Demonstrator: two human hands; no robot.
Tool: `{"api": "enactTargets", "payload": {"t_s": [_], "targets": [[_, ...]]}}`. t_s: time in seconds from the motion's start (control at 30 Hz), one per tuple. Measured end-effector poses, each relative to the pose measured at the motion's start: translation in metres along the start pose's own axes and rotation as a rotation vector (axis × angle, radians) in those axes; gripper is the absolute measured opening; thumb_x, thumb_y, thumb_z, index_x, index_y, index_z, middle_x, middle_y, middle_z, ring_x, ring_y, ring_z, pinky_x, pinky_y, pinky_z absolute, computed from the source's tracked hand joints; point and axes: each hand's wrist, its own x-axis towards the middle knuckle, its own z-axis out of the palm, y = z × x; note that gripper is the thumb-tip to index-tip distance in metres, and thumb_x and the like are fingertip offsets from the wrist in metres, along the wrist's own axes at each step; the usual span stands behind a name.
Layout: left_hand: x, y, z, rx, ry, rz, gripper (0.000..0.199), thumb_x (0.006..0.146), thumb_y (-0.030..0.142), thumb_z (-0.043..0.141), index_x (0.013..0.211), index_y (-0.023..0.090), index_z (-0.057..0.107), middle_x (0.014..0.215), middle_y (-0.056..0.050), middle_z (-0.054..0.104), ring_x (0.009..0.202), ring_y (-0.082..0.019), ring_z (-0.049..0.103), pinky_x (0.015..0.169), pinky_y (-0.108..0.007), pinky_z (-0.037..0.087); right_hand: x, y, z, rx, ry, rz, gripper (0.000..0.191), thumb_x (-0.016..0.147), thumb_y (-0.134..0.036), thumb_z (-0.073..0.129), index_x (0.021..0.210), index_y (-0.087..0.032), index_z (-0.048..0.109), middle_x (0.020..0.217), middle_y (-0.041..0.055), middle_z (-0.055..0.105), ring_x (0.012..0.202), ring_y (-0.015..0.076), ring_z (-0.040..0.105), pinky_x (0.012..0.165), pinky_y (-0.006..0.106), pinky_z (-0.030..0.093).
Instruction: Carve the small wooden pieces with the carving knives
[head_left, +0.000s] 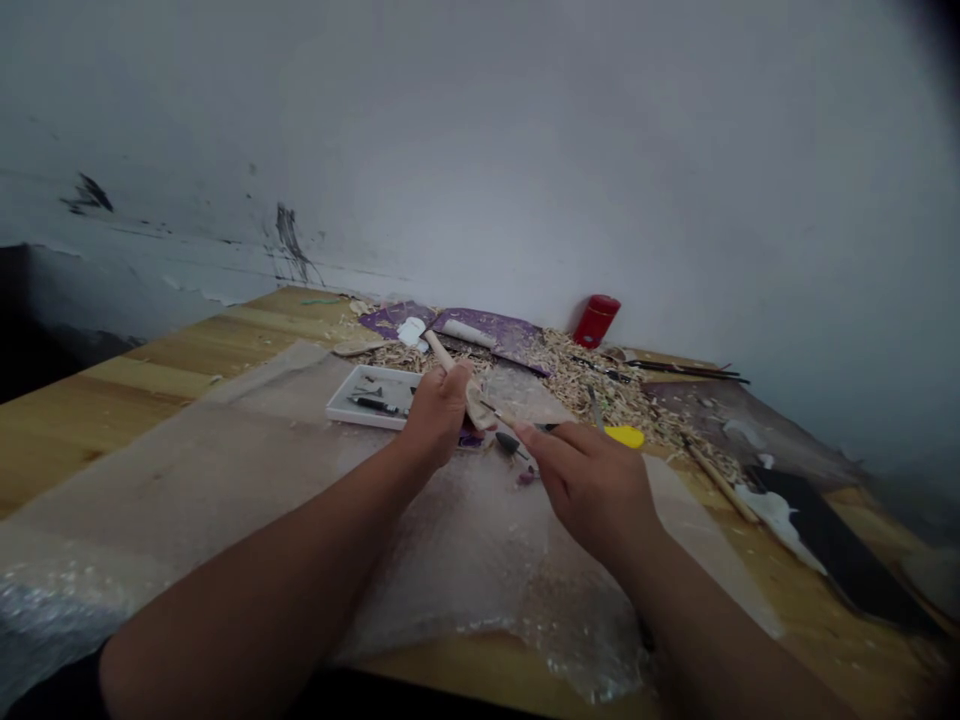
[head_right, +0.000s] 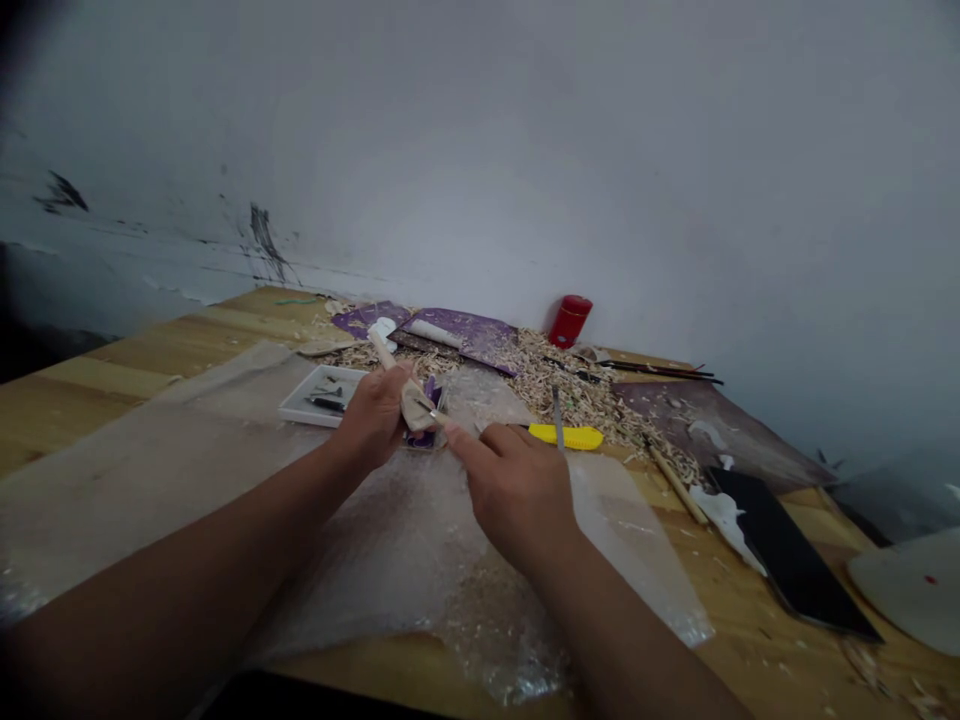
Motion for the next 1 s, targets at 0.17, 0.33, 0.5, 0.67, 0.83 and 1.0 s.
{"api": "enactTargets", "payload": {"t_s": [0.17,0.33,0.5,0.67,0.83,1.0], "targets": [[0.0,-0.002,0.001,-0.008,0.025,0.005,0.03,0.073,0.047,0.047,0.067,0.018,0.043,0.042,0.004,0.048,0.033,-0.015,0.051,0.028,-0.023,0.036,0.0,0.004,0.0,0.273,0.029,0.099,0.028,0.084,-0.02,0.044,0.107,-0.021,0.059,0.095,0.0037,0.068,0.083,0.0141,0.062,0.073,0.025,0.048],[-0.002,0.001,0.003,-0.016,0.008,-0.011,0.029,0.073,0.047,0.047,0.069,0.018,0.041,0.041,0.004,0.047,0.032,-0.015,0.051,0.029,-0.023,0.036,0.002,0.005,0.004,0.379,0.011,0.174,0.027,0.082,-0.02,0.046,0.104,-0.021,0.061,0.099,0.0024,0.067,0.088,0.0146,0.063,0.077,0.026,0.049],[-0.003,0.002,0.003,-0.016,-0.005,-0.008,0.028,0.074,0.045,0.047,0.069,0.018,0.041,0.041,0.005,0.045,0.031,-0.015,0.049,0.029,-0.023,0.035,0.002,0.004,0.006,0.417,0.005,0.199,0.026,0.082,-0.021,0.046,0.103,-0.021,0.062,0.096,0.0024,0.068,0.085,0.0145,0.064,0.074,0.025,0.05],[-0.003,0.002,0.001,0.005,-0.083,-0.004,0.029,0.074,0.045,0.047,0.064,0.018,0.042,0.041,0.005,0.043,0.03,-0.013,0.047,0.029,-0.023,0.035,0.002,0.002,0.005,0.365,-0.018,0.159,0.027,0.083,-0.02,0.045,0.105,-0.022,0.061,0.094,0.0032,0.068,0.083,0.0147,0.063,0.072,0.025,0.049],[-0.003,0.001,0.001,-0.012,-0.092,-0.016,0.031,0.073,0.047,0.047,0.063,0.018,0.043,0.041,0.004,0.045,0.029,-0.012,0.045,0.028,-0.023,0.035,-0.001,-0.001,0.0,0.076,-0.032,0.035,0.032,0.081,-0.019,0.046,0.109,-0.026,0.06,0.068,0.0024,0.062,0.063,0.0154,0.057,0.056,0.025,0.043],[-0.005,0.004,0.003,-0.044,-0.091,-0.031,0.029,0.074,0.045,0.046,0.065,0.018,0.043,0.04,0.004,0.046,0.03,-0.013,0.047,0.029,-0.022,0.035,-0.001,0.001,-0.004,0.167,0.008,0.068,0.029,0.083,-0.021,0.044,0.108,-0.022,0.06,0.078,0.0043,0.066,0.069,0.0143,0.06,0.061,0.024,0.045]]}}
